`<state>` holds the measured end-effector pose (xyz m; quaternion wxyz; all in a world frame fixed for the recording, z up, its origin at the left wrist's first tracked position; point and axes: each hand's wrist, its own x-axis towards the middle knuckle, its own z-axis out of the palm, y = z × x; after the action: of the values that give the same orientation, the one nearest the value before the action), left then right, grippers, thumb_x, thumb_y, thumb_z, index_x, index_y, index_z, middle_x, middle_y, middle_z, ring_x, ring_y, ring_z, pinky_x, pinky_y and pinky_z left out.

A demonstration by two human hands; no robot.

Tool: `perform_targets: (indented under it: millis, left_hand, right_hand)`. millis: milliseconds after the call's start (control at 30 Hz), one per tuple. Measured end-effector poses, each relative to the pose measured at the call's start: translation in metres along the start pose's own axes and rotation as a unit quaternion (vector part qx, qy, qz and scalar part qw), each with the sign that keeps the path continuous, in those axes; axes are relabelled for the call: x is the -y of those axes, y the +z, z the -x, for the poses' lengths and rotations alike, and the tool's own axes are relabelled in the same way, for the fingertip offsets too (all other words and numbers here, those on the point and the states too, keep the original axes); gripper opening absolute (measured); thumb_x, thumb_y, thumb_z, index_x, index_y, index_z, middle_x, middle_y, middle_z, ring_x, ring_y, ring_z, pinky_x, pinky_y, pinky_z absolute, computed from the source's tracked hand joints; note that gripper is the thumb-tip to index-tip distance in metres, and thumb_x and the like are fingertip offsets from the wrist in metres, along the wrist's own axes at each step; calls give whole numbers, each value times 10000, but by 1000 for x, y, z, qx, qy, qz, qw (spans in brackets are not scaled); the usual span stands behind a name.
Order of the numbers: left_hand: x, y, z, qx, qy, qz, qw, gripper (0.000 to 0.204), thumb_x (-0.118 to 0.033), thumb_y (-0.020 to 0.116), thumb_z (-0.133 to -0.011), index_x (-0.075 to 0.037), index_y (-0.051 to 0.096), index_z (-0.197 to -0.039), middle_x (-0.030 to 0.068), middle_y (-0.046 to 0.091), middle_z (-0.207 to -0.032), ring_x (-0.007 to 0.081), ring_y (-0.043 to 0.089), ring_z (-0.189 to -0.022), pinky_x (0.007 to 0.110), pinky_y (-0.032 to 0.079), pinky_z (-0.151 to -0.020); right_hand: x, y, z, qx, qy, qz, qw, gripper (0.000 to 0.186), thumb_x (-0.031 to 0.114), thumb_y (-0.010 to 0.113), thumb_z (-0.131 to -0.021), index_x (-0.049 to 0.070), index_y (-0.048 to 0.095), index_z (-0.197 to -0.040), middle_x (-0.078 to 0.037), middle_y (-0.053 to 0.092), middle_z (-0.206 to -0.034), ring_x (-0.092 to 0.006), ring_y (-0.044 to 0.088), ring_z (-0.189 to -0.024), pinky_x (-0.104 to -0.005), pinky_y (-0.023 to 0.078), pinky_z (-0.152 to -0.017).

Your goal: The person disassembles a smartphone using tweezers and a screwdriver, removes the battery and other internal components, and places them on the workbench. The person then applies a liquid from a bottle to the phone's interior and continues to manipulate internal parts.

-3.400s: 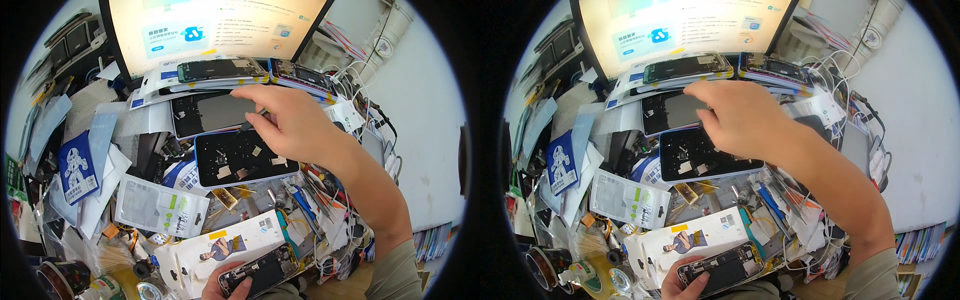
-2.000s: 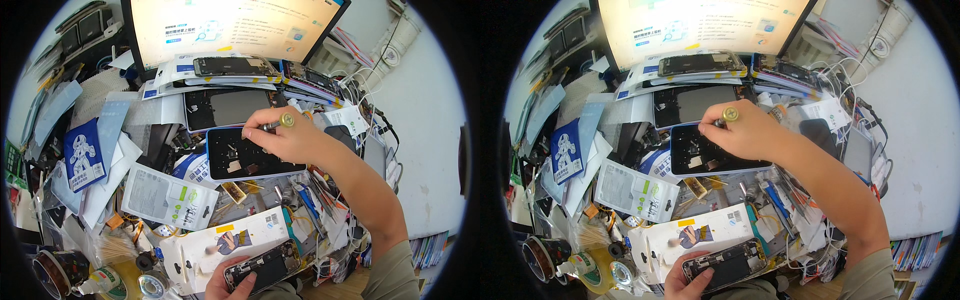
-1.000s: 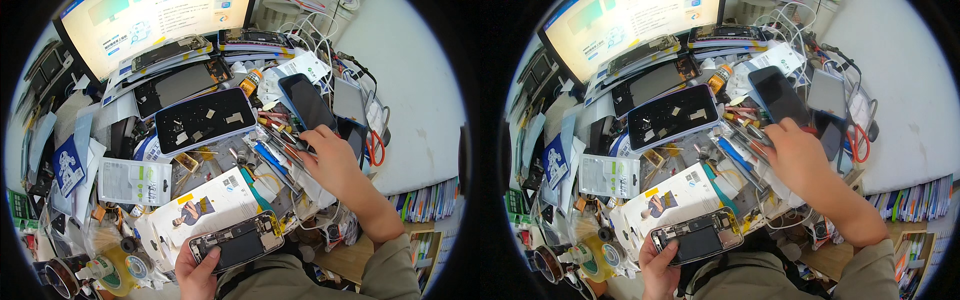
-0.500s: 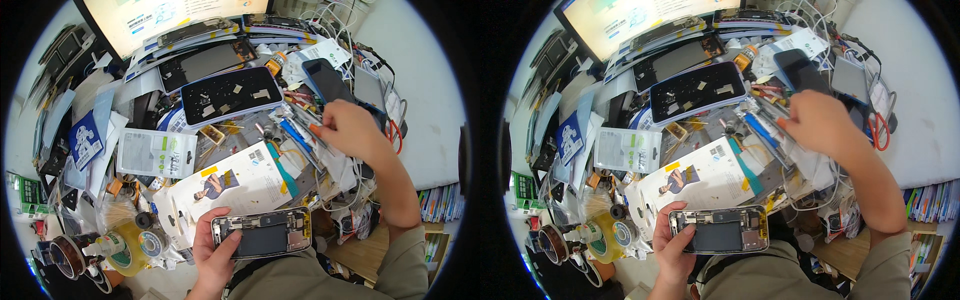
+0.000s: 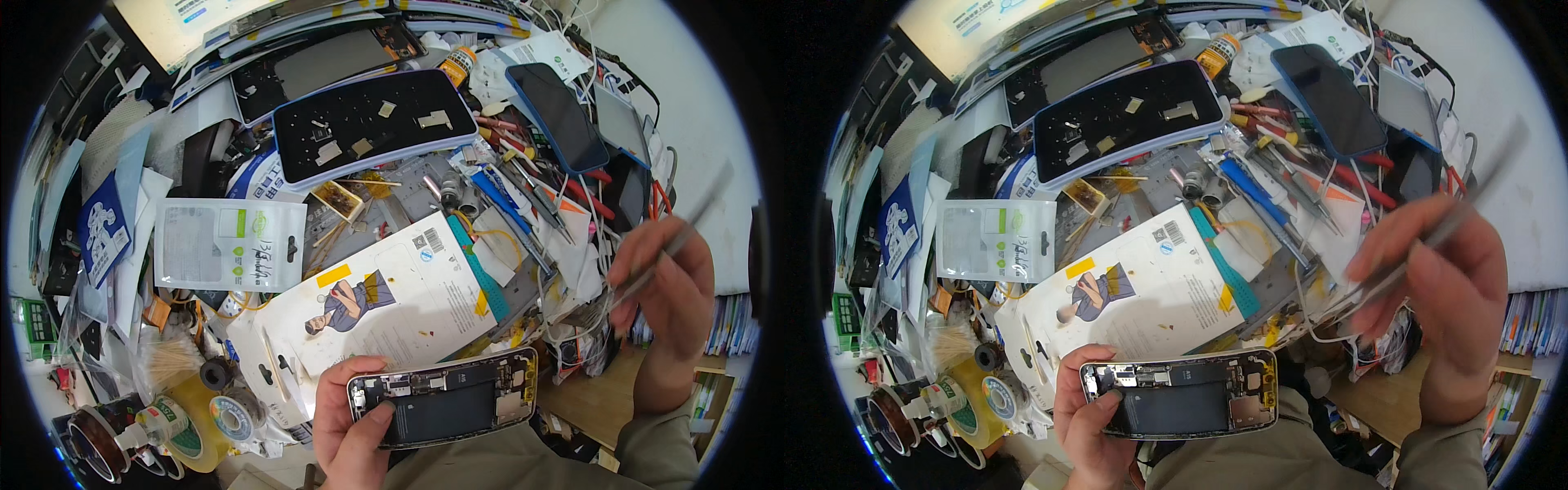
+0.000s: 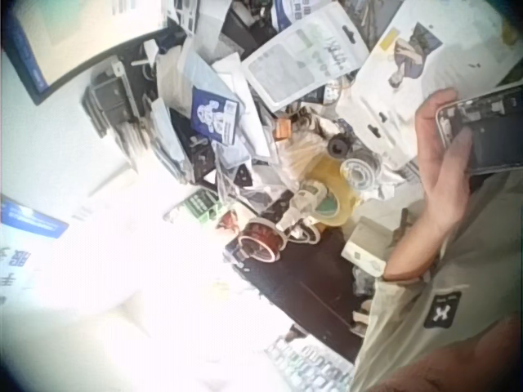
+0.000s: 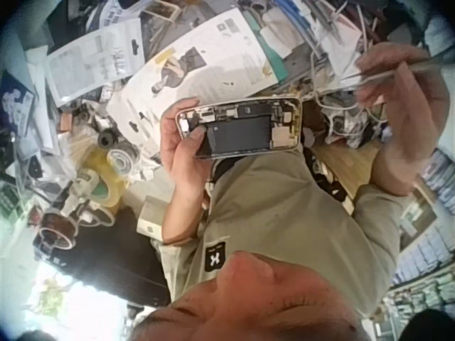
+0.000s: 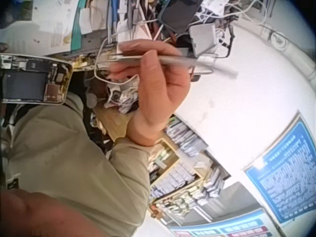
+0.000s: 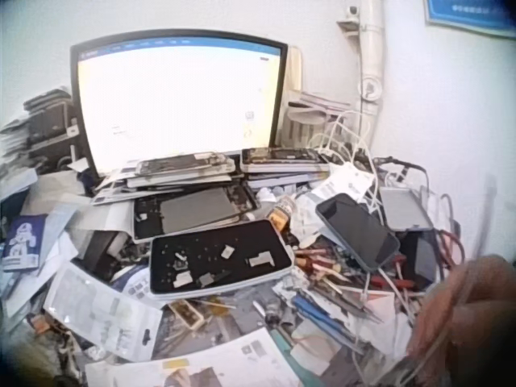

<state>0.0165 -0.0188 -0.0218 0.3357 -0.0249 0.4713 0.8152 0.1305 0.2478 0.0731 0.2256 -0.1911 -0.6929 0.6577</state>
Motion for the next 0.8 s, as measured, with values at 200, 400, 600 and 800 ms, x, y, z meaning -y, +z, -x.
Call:
perform_targets:
  millis: [200,400,600,800]
  left_hand:
    - [-1,-1,-1,-11,9,-11,1000,485,34,546,-863,47,498,-1345,154,651,-1164,202,660,-1026,329,538,-924]
    - [-2,4,1,6,12,-9,1000,427,33,571,-910,53,528,-1334,106,633,-1201,144,605,-1058,281,473,-976]
    - [-2,4,0,12,6,-6,1000,419,26,570,-920,52,525,-1337,111,642,-1188,152,613,-1061,287,474,-984]
    - [-2,3,0,12,2,-11,1000,413,18,566,-927,48,526,-1337,113,639,-1191,151,609,-1064,286,471,-982]
  right_hand:
    - [-2,38,-1,170,-125,87,974,263,205,773,-916,-52,735,-955,-198,693,-886,-233,716,-654,-279,556,-529]
    - [-9,62,-4,221,-117,136,959,282,71,897,-752,-23,798,-999,-184,765,-887,-230,731,-700,-296,555,-576]
    - [-14,68,-11,241,-100,165,951,266,81,873,-783,-13,794,-1019,-171,764,-885,-246,734,-715,-308,563,-584]
    - [-21,69,-15,251,-117,167,946,262,71,842,-800,-18,784,-1039,-164,761,-888,-243,736,-723,-317,586,-615]
